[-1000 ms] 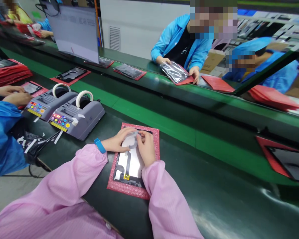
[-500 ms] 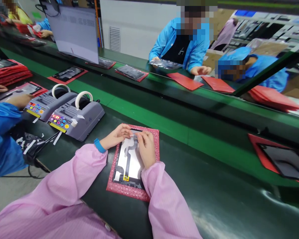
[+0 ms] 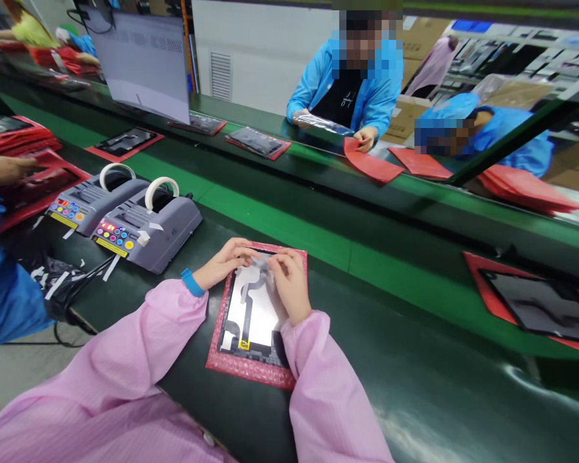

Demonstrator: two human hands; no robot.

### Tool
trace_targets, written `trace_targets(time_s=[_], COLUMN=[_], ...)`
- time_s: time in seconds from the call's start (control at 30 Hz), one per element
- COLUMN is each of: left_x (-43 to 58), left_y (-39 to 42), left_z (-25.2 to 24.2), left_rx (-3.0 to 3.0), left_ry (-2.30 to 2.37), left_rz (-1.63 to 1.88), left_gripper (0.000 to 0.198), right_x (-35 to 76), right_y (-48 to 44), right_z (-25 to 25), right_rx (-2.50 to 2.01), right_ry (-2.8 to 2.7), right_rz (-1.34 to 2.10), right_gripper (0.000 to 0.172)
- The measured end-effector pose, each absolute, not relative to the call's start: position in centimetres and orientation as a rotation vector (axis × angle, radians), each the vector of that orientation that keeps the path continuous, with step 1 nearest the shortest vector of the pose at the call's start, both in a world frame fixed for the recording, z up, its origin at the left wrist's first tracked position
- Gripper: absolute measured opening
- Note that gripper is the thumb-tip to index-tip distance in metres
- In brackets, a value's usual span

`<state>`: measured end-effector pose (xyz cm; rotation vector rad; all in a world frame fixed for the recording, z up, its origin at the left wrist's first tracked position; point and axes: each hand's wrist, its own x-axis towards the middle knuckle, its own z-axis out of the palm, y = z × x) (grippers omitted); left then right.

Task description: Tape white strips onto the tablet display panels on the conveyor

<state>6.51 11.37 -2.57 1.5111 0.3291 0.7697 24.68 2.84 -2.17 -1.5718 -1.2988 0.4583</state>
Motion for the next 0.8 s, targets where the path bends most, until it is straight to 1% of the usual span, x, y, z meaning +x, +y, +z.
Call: trace_targets(time_s=[0.1,0.2,0.3,0.43,0.47,0.57,0.8], left_x=[6.3,6.2,6.2,6.2,6.2,6.1,6.2], left_y=[11.1,10.7,10.4,10.4,10.4,10.5,10.5], left_z=[-2.0,-1.8,-2.2,-2.9,-3.0,-3.1,-3.2], left_rx=[1.922,2.399,2.658,2.714,2.71,2.7,2.704], left_ry=[0.423,0.425,0.461,0.613,0.636,0.664,0.673], left_rz=[0.799,0.653,0.538,0.497,0.491,0.48,0.463], left_gripper=[0.031,0.027,0.028,0.046,0.048,0.048,0.048], right_x=[26.8,28.3,28.4,27.5,27.2,26.5,25.5], right_y=[2.7,2.4,2.3,2.5,2.5,2.6,2.5], right_z=[-1.6,-1.4,-1.6,-2.3,-2.4,-2.6,-2.7], right_rx=[-1.655,-1.735,-1.809,-1.869,-1.878,-1.914,-2.014], right_ry=[-1.266,-1.293,-1.405,-1.517,-1.531,-1.544,-1.531], right_rz=[0.426,0.395,0.414,0.539,0.554,0.534,0.438], right_gripper=[0.032,0.034,0.033,0.038,0.039,0.04,0.035])
